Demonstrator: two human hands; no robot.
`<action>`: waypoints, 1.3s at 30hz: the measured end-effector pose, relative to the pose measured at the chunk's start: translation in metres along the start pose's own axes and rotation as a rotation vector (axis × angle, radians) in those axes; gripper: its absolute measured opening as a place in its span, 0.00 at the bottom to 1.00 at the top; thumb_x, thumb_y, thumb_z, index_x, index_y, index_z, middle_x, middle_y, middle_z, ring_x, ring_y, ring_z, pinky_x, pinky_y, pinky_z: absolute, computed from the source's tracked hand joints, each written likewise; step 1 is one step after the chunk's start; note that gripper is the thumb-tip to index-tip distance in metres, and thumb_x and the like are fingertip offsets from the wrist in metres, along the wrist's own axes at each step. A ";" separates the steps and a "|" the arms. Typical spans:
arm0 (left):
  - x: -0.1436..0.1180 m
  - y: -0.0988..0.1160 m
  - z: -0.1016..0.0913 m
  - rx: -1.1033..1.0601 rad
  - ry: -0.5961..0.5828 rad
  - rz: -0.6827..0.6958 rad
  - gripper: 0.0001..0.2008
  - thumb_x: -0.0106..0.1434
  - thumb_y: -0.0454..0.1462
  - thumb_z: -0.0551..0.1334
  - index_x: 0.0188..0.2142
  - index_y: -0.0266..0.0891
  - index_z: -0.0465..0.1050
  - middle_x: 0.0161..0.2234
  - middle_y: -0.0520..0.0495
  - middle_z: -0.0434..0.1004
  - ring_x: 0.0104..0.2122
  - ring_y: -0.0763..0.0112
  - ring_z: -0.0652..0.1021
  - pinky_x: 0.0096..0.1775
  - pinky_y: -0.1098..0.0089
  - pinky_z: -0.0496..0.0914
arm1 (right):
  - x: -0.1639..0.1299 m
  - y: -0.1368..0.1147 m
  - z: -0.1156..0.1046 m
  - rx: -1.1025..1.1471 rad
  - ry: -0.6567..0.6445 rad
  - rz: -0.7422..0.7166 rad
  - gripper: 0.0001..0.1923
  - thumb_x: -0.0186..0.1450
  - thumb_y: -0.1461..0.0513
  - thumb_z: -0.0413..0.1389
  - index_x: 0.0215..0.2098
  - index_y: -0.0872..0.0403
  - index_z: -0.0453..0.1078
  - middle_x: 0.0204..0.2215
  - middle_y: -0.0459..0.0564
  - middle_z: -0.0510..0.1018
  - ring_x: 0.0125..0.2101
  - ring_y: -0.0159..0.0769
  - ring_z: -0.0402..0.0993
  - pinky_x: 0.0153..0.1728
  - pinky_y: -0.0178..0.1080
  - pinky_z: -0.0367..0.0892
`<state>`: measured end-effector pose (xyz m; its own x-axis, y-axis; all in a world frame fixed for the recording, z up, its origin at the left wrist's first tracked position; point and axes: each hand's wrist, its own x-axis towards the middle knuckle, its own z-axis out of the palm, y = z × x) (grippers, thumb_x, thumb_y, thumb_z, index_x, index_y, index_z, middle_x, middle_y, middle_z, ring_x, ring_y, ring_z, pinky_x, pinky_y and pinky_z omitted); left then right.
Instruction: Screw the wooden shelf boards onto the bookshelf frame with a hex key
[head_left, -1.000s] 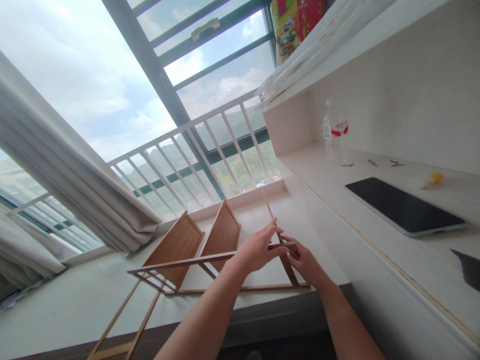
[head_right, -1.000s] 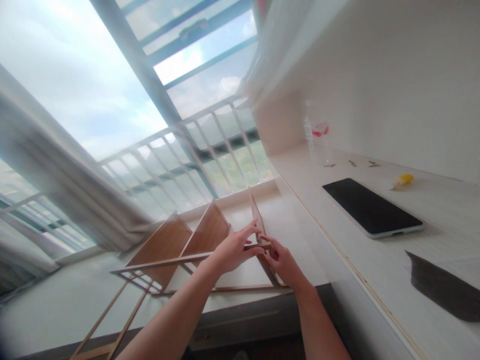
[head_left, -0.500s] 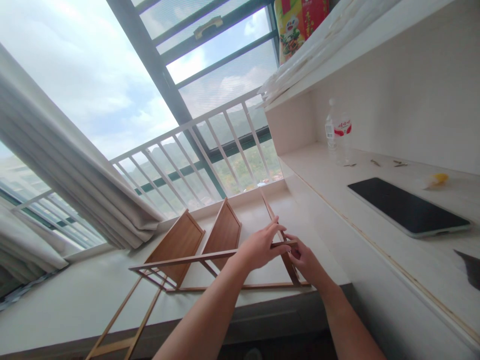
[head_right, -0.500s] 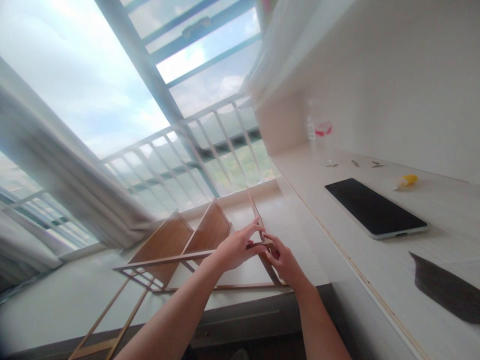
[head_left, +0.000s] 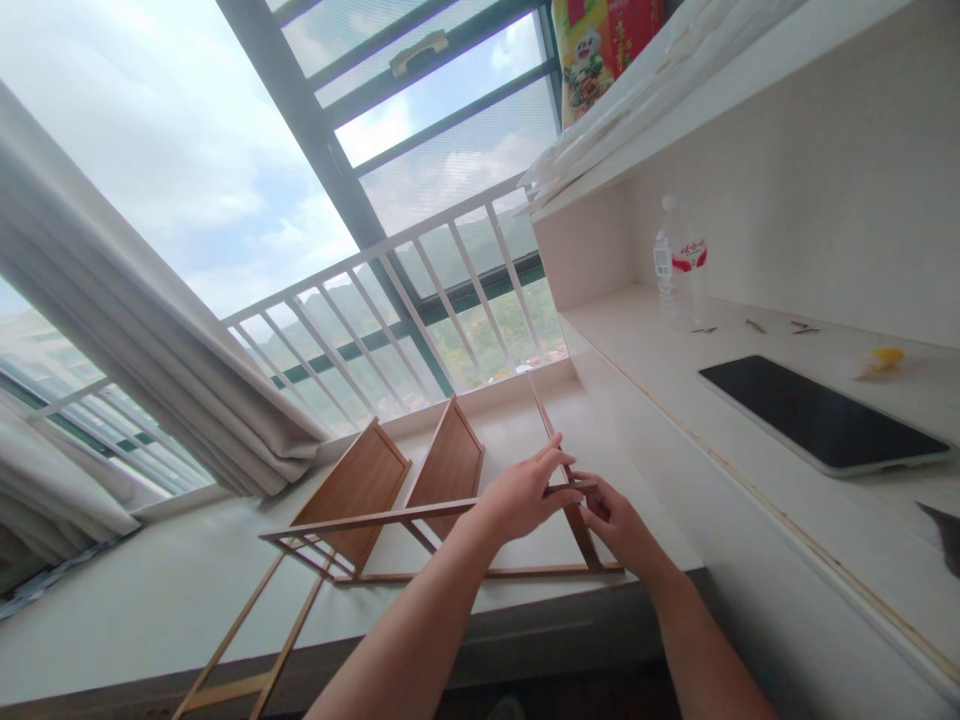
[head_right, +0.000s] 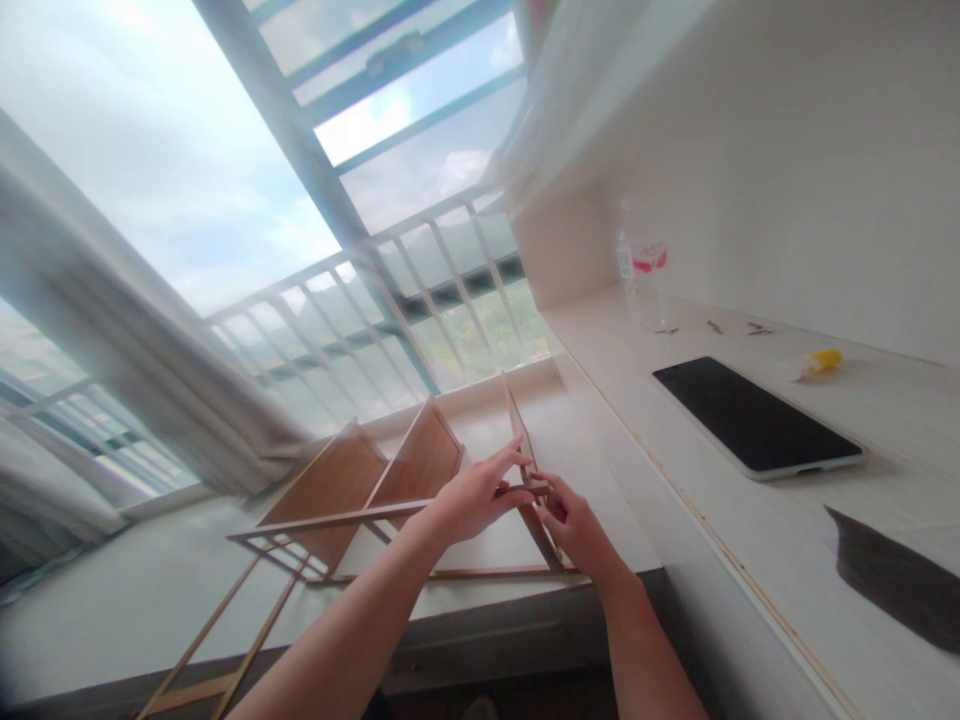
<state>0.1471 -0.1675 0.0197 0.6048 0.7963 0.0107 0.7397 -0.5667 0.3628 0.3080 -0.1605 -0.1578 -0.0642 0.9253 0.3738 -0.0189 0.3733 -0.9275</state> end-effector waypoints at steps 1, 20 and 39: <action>0.000 0.000 0.000 -0.002 -0.001 0.004 0.21 0.67 0.47 0.61 0.58 0.48 0.68 0.71 0.41 0.53 0.47 0.58 0.81 0.54 0.62 0.72 | -0.001 -0.002 -0.002 -0.003 -0.003 -0.008 0.24 0.64 0.54 0.57 0.57 0.53 0.69 0.24 0.42 0.69 0.24 0.33 0.63 0.28 0.35 0.63; 0.000 -0.014 0.008 0.014 0.106 0.182 0.22 0.66 0.50 0.61 0.55 0.44 0.72 0.68 0.40 0.60 0.68 0.58 0.60 0.66 0.59 0.59 | -0.016 -0.050 0.004 0.028 0.234 -0.049 0.17 0.71 0.50 0.49 0.53 0.51 0.63 0.26 0.43 0.69 0.25 0.33 0.62 0.28 0.35 0.61; -0.003 -0.017 0.012 0.093 0.162 0.185 0.22 0.65 0.54 0.61 0.53 0.47 0.75 0.66 0.43 0.65 0.62 0.54 0.71 0.61 0.58 0.66 | -0.058 -0.117 0.008 -0.587 0.373 -0.140 0.10 0.72 0.56 0.52 0.39 0.52 0.72 0.26 0.44 0.76 0.25 0.32 0.70 0.32 0.33 0.65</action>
<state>0.1362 -0.1631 0.0020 0.6825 0.6967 0.2209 0.6496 -0.7168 0.2536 0.3058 -0.2588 -0.0713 0.2474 0.7879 0.5639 0.5453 0.3679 -0.7532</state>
